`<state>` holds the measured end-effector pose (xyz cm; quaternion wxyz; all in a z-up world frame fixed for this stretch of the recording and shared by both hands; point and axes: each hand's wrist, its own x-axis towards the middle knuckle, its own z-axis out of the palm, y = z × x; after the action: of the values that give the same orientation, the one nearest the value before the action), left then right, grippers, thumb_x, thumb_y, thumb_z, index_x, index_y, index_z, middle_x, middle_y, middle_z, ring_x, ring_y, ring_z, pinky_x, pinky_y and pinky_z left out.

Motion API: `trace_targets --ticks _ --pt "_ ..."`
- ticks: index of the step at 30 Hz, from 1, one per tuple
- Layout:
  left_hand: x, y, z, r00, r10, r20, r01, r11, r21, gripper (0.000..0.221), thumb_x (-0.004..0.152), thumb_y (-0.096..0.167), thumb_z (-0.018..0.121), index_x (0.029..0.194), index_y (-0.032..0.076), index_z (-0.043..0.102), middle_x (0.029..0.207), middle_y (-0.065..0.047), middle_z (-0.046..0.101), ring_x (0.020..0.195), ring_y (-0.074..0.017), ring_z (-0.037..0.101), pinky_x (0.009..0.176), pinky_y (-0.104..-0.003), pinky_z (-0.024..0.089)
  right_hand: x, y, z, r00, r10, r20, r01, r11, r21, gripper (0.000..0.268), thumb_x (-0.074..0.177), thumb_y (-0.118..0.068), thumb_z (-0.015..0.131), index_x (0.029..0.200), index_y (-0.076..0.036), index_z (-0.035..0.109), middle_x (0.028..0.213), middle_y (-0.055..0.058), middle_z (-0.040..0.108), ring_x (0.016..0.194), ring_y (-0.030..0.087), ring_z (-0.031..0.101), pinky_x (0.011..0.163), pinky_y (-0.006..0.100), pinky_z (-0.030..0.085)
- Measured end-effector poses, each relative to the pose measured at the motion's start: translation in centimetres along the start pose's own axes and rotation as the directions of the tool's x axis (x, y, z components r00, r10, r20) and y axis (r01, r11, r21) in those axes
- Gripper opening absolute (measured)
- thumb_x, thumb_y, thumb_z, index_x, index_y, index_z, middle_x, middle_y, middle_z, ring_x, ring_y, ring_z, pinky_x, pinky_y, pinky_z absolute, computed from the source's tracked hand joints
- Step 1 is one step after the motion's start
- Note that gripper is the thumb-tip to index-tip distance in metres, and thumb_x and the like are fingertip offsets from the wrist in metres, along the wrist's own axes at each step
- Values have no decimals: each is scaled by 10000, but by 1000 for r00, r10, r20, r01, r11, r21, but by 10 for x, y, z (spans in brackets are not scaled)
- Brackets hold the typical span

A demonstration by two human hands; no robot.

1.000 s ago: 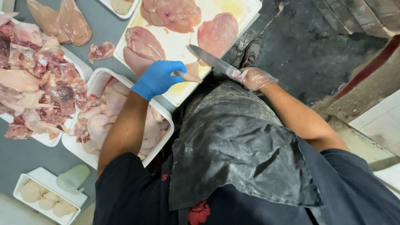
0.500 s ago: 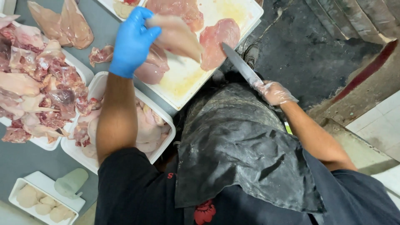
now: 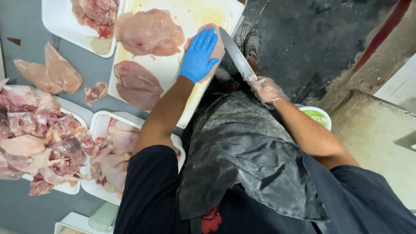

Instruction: A worker in a food processing facility is deboning and slicing raw chicken breasts on a cutting board at a high speed.

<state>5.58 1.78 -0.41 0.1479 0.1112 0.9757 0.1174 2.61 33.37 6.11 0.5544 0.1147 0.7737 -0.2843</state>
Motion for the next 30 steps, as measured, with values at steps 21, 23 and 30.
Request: trace_targets --ticks 21,23,30 --pt "12 -12 -7 997 74 3 -73 994 -85 789 1113 414 718 1707 98 305 1766 -128 225 1634 -355 214 1368 -488 181 48 -53 8 989 -113 91 118 992 -49 649 1061 -707 395 1156 -145 707 816 53 661 654 203 555 597 405 420" --pt "13 -12 -3 998 65 12 -63 992 -111 784 1107 368 731 1704 96 302 1766 -113 230 1635 -340 213 1370 -491 182 33 -93 3 990 -50 135 58 996 -61 615 1114 -572 422 1308 -75 726 1186 139 753 915 241 673 863 404 497" --pt "15 -7 -8 993 58 103 -56 998 -23 733 1152 374 661 1716 106 276 1768 -123 174 1625 -384 174 1358 -524 168 61 -48 15 985 -122 125 130 990 -59 675 1024 -758 456 988 -133 709 741 39 648 603 201 540 591 410 417"
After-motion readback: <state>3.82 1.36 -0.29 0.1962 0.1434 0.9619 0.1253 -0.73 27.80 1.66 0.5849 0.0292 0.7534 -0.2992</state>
